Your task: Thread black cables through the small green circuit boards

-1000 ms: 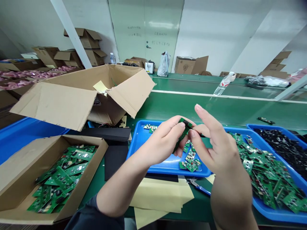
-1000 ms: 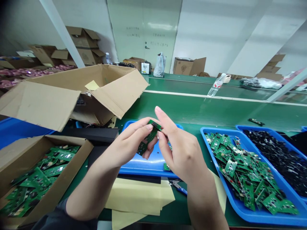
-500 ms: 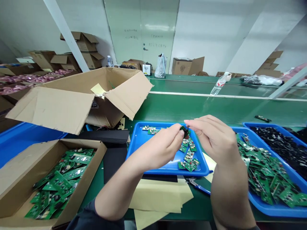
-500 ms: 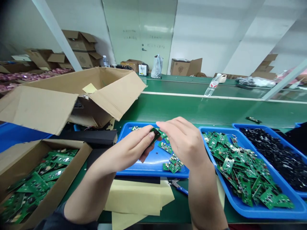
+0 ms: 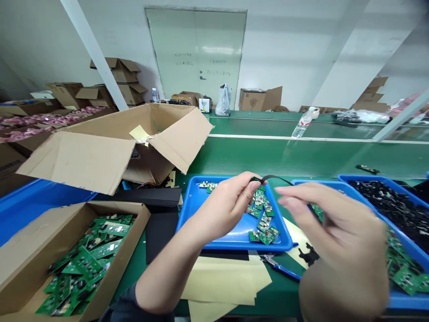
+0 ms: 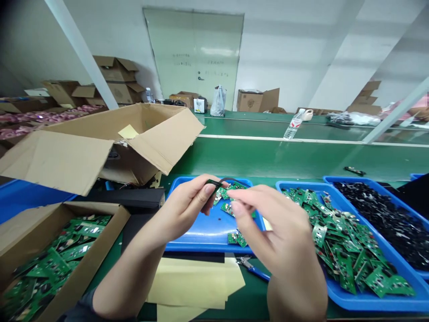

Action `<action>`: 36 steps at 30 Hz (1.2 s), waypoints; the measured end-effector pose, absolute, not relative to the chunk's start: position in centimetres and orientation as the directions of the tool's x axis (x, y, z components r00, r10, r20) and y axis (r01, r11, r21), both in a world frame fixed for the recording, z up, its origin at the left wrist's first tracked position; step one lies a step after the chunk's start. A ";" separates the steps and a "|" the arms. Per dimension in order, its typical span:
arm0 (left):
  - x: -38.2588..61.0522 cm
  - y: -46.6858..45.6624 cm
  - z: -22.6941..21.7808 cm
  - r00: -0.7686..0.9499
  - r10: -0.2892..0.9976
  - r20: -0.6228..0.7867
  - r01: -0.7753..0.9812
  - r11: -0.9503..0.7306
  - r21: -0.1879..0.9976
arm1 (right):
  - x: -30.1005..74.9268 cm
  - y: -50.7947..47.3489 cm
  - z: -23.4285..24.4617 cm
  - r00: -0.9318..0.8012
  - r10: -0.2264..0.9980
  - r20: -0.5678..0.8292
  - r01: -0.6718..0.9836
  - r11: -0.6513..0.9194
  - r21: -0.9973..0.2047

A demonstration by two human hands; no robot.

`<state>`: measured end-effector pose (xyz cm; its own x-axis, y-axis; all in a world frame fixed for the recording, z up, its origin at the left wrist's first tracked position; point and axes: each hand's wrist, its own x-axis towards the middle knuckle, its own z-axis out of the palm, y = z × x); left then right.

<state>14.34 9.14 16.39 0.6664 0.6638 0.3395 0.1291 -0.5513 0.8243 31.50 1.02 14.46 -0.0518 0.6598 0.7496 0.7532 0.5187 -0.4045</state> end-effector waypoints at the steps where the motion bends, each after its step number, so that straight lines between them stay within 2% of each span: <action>1: 14.4 9.2 16.4 0.658 0.657 0.368 0.137 -0.585 0.800 | 31.3 1.5 15.0 -0.072 0.686 0.724 0.755 0.512 -0.409; 3: 14.4 9.2 16.4 0.648 0.643 0.408 0.170 -0.645 0.745 | 31.0 2.6 15.8 -0.040 0.696 0.717 0.743 0.501 -0.445; 7: 14.3 9.3 16.6 0.649 0.614 0.448 0.242 -0.726 0.644 | 30.3 4.2 15.7 0.186 0.653 0.734 0.655 0.474 -0.588; 9: 14.2 9.3 16.7 0.668 0.591 0.452 0.275 -0.761 0.588 | 30.0 4.4 15.3 0.218 0.654 0.724 0.621 0.480 -0.620; 12: 14.2 9.4 16.7 0.695 0.580 0.425 0.343 -0.787 0.513 | 30.0 4.4 15.0 0.201 0.643 0.739 0.596 0.519 -0.613; 18: 14.6 9.7 16.0 0.659 0.604 0.448 0.383 -0.783 0.491 | 29.8 4.5 15.2 0.179 0.623 0.761 0.638 0.515 -0.572; 24: 15.3 9.9 15.1 0.628 0.630 0.456 0.545 -0.775 0.321 | 29.2 4.9 15.0 0.143 0.632 0.762 0.663 0.511 -0.548; 26: 15.4 9.8 15.2 0.613 0.669 0.421 0.577 -0.743 0.340 | 29.2 5.1 14.9 0.105 0.649 0.753 0.680 0.506 -0.531; 28: 15.5 9.7 15.5 0.623 0.684 0.380 0.542 -0.727 0.422 | 29.4 5.3 14.8 0.098 0.659 0.746 0.684 0.500 -0.531; 32: 15.0 9.6 15.9 0.704 0.630 0.327 0.361 -0.715 0.599 | 30.6 5.5 14.8 0.111 0.696 0.709 0.607 0.518 -0.603; 36: 14.4 10.3 15.5 0.707 0.595 0.382 0.209 -0.692 0.692 | 31.7 5.0 14.9 0.084 0.741 0.666 0.515 0.540 -0.666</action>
<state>14.44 10.29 15.53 0.7071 0.5952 0.3818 0.2087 -0.6915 0.6915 31.71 4.95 14.89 0.0838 0.7413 0.6660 0.5152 0.5399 -0.6657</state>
